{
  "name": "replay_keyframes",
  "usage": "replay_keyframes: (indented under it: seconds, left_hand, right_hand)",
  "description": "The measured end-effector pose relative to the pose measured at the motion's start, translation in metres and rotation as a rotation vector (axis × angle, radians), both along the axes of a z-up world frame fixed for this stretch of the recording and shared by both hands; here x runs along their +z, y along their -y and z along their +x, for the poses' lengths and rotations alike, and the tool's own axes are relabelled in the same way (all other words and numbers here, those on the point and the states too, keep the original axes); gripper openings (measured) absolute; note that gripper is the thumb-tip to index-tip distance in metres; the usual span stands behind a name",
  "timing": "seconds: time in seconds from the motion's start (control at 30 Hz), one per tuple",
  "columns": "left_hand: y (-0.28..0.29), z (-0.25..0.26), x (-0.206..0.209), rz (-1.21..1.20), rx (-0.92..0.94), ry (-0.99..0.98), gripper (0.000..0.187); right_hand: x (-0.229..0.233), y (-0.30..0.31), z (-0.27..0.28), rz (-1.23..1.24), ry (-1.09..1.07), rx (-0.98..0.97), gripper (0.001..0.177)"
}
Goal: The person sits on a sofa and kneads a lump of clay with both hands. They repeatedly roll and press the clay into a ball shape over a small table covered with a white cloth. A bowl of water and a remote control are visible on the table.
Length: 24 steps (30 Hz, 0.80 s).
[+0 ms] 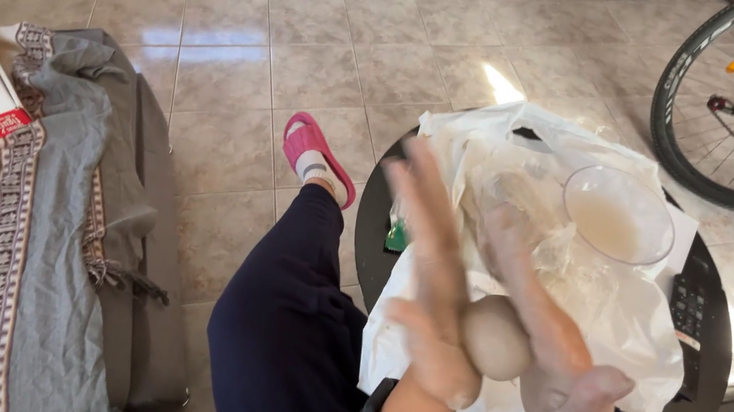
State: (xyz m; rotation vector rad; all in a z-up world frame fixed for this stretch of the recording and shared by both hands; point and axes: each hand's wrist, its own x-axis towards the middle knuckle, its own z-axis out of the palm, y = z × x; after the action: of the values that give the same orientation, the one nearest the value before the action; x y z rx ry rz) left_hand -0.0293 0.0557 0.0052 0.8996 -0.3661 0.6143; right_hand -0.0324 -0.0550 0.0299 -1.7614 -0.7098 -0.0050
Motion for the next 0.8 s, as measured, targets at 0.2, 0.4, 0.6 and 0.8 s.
replay_keyframes:
  seconds: [0.2, 0.4, 0.6, 0.8]
  left_hand:
    - [-0.002, -0.005, 0.018, 0.359, -0.283, 0.173, 0.105]
    - [0.009, -0.015, 0.010, 0.344, -0.383, 0.151, 0.108]
    - [-0.001, -0.020, 0.018, 0.320, -0.181, -0.032, 0.117]
    - [-0.020, -0.013, 0.029, 0.184, -0.156, -0.021, 0.118]
  right_hand:
    - [0.032, -0.008, -0.010, 0.042, 0.085, -0.185, 0.114]
    - [0.055, -0.019, -0.002, 0.046, 0.263, -0.389, 0.114]
    - [0.015, -0.003, -0.017, -0.085, 0.185, -0.122, 0.111]
    - [-0.005, -0.008, -0.033, 0.094, 0.055, -0.070, 0.101]
